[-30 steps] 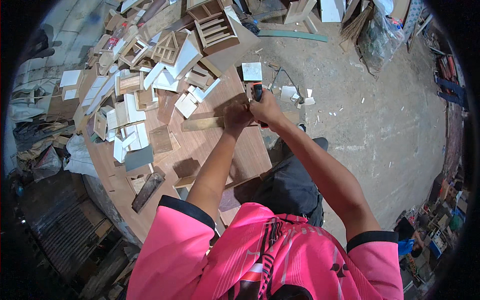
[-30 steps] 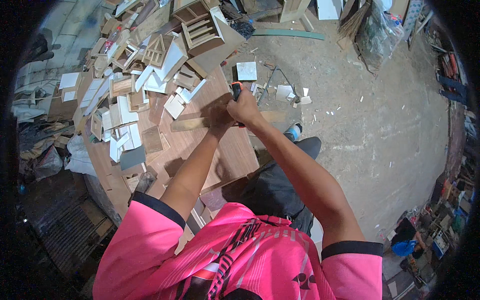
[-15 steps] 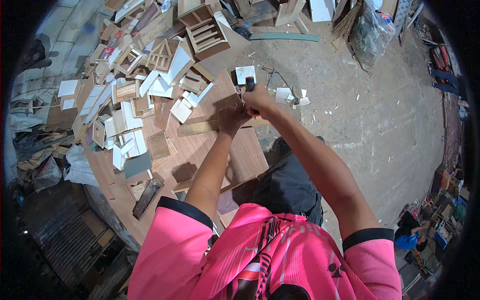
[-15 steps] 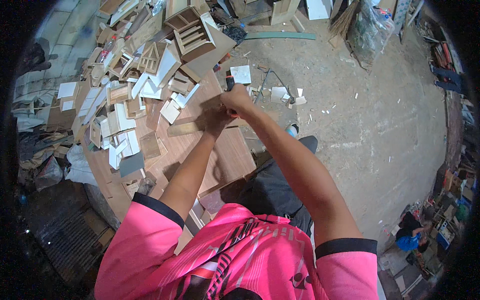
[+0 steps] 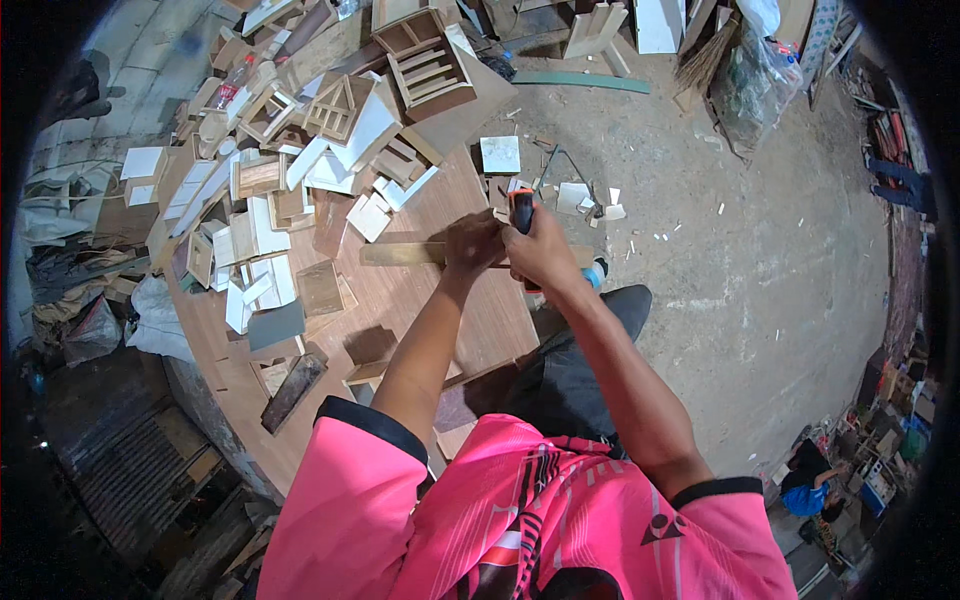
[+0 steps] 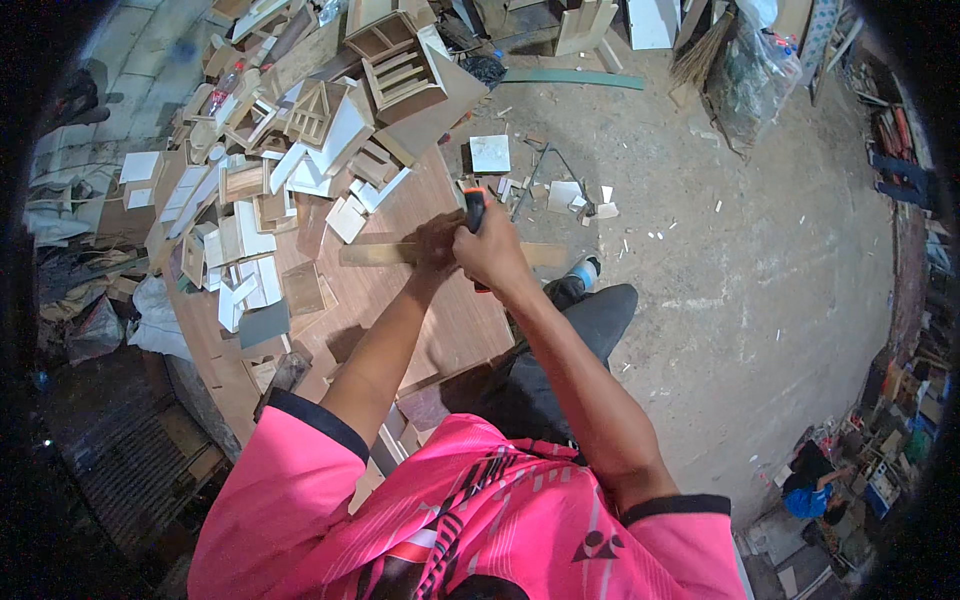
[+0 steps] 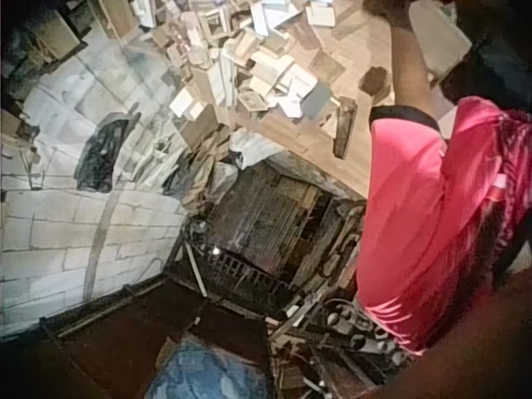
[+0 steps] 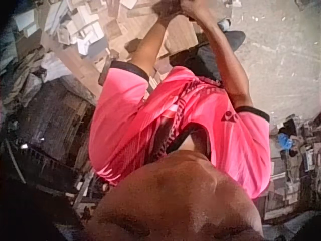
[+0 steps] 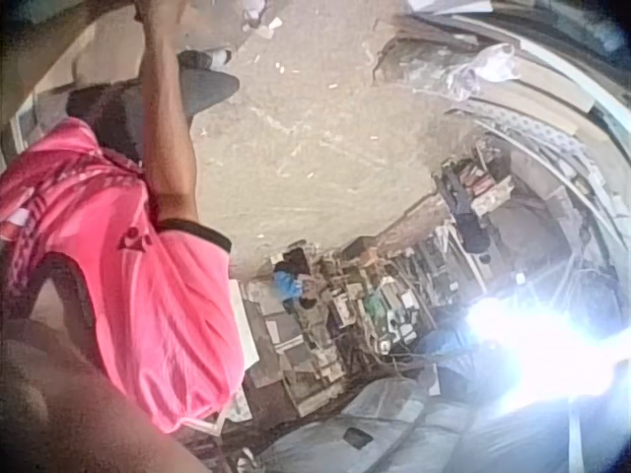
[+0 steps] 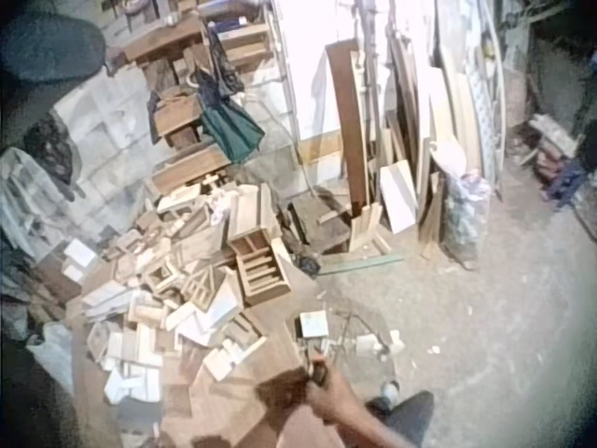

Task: The person cuts a piece of wood using a hand saw, rotates the wood piece, and continues sawing through it.

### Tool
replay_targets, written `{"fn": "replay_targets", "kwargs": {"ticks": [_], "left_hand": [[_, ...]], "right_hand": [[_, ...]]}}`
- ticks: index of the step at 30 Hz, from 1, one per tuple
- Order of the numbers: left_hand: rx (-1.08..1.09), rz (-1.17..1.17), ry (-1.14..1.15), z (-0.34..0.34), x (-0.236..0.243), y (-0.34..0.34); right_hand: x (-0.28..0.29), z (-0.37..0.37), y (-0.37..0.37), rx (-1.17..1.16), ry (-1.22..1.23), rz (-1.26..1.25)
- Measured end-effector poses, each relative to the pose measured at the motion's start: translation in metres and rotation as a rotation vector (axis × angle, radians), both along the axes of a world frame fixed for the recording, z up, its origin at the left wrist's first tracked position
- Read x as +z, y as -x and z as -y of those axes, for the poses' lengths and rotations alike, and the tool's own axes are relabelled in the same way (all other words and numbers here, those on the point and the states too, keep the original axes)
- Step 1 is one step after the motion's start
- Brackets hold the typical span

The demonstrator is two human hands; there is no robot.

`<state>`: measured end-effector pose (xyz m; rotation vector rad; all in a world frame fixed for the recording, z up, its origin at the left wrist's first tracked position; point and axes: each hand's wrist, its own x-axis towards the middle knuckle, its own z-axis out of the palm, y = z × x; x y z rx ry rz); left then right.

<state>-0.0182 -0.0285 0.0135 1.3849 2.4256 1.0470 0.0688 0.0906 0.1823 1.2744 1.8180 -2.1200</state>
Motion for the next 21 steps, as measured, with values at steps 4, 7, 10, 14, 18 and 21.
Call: {"fn": "replay_targets", "kwargs": {"ticks": [4,7,10,14,18,21], "left_hand": [[-0.049,-0.152,0.346,-0.001,-0.016,0.008],[0.103,0.057,0.258,-0.006,-0.001,0.002],[0.04,-0.261,0.231,-0.012,0.022,-0.002],[0.023,-0.364,0.213,-0.007,0.003,-0.008],[0.138,-0.292,0.153,0.009,-0.03,-0.015],[0.24,-0.171,0.332,0.004,-0.03,-0.016]], "right_hand": [[0.035,-0.018,-0.003,0.037,0.011,-0.033],[0.035,-0.019,-0.014,0.046,-0.027,-0.007],[0.032,-0.005,-0.024,-0.01,-0.025,-0.076],[0.007,0.01,-0.038,0.052,-0.207,-0.14],[0.038,0.029,-0.06,0.094,-0.224,-0.133],[0.054,0.032,-0.079,0.146,-0.3,-0.143]]}}
